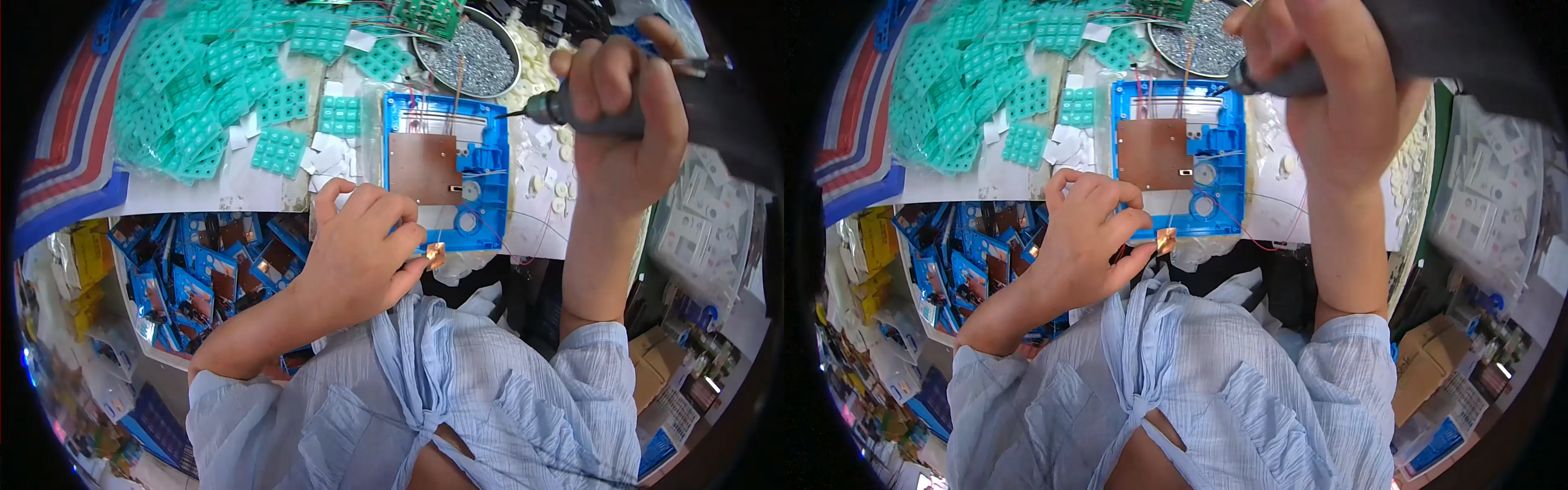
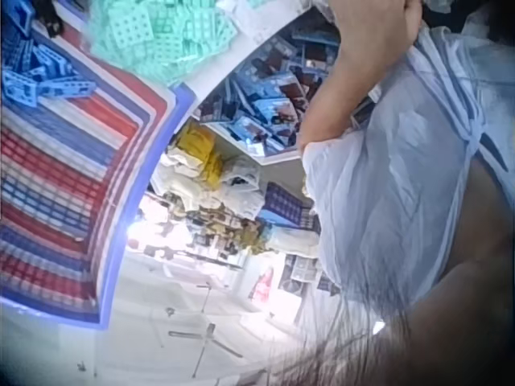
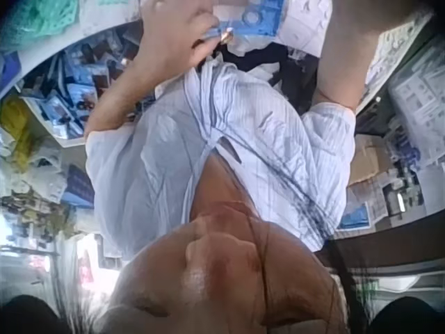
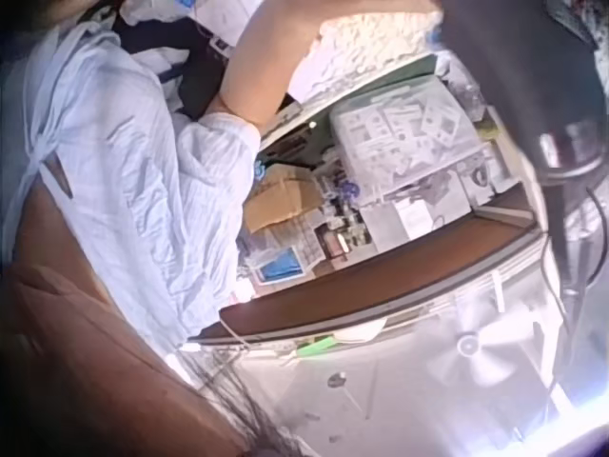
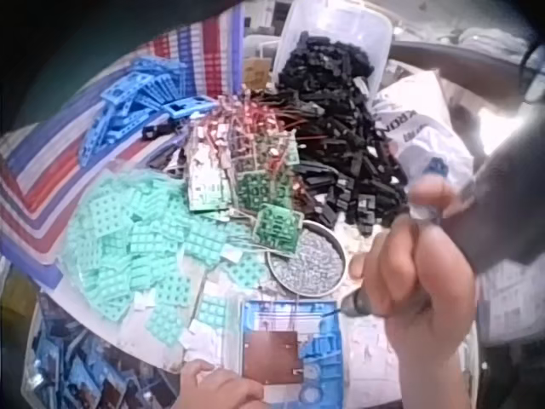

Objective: Assembling a blue electronic calculator by inserting buttons and a PCB, then screwing the components together.

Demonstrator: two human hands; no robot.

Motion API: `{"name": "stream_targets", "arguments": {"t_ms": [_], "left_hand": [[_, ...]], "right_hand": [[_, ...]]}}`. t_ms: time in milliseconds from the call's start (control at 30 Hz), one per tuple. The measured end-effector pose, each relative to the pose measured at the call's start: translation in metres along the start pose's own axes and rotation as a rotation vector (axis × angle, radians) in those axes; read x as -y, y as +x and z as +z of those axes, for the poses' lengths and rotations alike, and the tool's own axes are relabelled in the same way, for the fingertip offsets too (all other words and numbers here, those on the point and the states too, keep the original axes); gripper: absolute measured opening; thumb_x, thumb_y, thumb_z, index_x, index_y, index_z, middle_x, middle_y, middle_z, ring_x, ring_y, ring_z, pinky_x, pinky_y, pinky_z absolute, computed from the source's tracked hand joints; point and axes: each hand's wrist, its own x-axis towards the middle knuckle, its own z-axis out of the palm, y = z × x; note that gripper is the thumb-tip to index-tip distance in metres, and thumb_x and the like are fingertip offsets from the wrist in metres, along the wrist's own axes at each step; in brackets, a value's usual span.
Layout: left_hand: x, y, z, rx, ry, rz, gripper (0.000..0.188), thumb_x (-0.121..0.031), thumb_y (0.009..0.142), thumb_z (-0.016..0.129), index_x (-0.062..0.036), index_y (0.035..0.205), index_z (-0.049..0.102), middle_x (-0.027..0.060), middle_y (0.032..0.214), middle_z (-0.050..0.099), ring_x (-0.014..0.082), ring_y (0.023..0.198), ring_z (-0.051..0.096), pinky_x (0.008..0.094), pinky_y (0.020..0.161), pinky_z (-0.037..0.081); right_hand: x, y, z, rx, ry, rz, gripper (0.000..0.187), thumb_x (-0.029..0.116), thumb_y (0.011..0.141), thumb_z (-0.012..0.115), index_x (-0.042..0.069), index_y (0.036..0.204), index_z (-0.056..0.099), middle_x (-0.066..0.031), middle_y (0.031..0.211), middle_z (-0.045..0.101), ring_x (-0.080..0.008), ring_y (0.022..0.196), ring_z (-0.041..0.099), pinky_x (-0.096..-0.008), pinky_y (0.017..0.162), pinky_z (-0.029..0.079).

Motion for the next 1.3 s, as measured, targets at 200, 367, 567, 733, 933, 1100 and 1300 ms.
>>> {"name": "stream_targets", "arguments": {"t_ms": [200,367,567,733,933,1100,1300], "left_hand": [[-0.012,0.005,0.0,-0.017,0.022,-0.051,0.022,-0.016,0.073,0.079,-0.0119,0.092,0.067,0.0029,0.105,0.06,0.0256,0.106,0.057,0.0493,0.097,0.029],[-0.015,0.007,0.011,-0.023,0.035,-0.084,0.015,-0.015,0.075,0.078,-0.011,0.085,0.066,0.0032,0.102,0.059,0.0258,0.104,0.056,0.0494,0.095,0.029],[-0.014,0.022,0.007,-0.04,-0.132,-0.106,0.011,-0.004,0.078,0.073,-0.0086,0.081,0.064,0.0037,0.093,0.057,0.0239,0.087,0.056,0.0398,0.078,0.039],[-0.014,0.023,-0.008,0.072,-0.436,-0.384,0.009,-0.002,0.089,0.068,-0.0033,0.082,0.062,0.0028,0.078,0.058,0.0061,0.063,0.051,0.025,0.053,0.035],[-0.008,0.016,-0.002,0.072,-0.716,-0.635,0.011,-0.005,0.096,0.065,-0.0003,0.086,0.063,-0.0013,0.073,0.063,-0.0009,0.057,0.046,0.0207,0.049,0.033],[-0.012,0.013,-0.009,0.054,-1.061,-0.797,0.015,-0.01,0.103,0.06,0.0,0.094,0.066,0.0025,0.074,0.068,0.0007,0.05,0.045,0.0188,0.045,0.031],[0.002,0.02,-0.018,0.308,-1.19,-0.902,0.027,-0.022,0.105,0.059,0.0004,0.094,0.067,0.0061,0.071,0.069,0.0045,0.047,0.05,0.021,0.045,0.039]], "right_hand": [[0.053,-0.046,0.005,-0.247,-1.298,-0.209,0.04,0.005,0.096,0.057,-0.009,0.133,0.052,-0.0203,0.117,0.06,-0.0342,0.108,0.06,-0.0526,0.104,0.047],[0.054,-0.095,0.055,0.154,-1.105,0.22,0.04,0.014,0.07,0.085,0.01,0.107,0.071,-0.0069,0.101,0.064,-0.0279,0.093,0.057,-0.0413,0.083,0.045],[-0.005,-0.138,0.077,0.244,-1.158,0.176,0.024,0.014,0.069,0.079,0.011,0.09,0.069,-0.0017,0.088,0.06,-0.0241,0.088,0.057,-0.0402,0.078,0.043],[-0.016,-0.135,0.075,0.176,-1.155,0.14,0.016,0.016,0.073,0.076,0.011,0.085,0.068,-0.001,0.085,0.06,-0.0222,0.087,0.057,-0.0413,0.081,0.042],[-0.02,-0.127,0.093,0.194,-1.178,0.192,0.017,0.017,0.074,0.076,0.01,0.088,0.07,-0.0005,0.086,0.063,-0.022,0.088,0.057,-0.0432,0.083,0.041],[-0.024,-0.121,0.09,0.173,-1.23,0.161,0.022,0.019,0.073,0.076,0.007,0.091,0.072,-0.0008,0.087,0.064,-0.0218,0.088,0.057,-0.0434,0.083,0.041],[-0.024,-0.126,0.085,0.227,-1.273,0.132,0.024,0.016,0.073,0.072,0.004,0.094,0.072,-0.0016,0.085,0.063,-0.0213,0.087,0.057,-0.0436,0.083,0.041]]}}
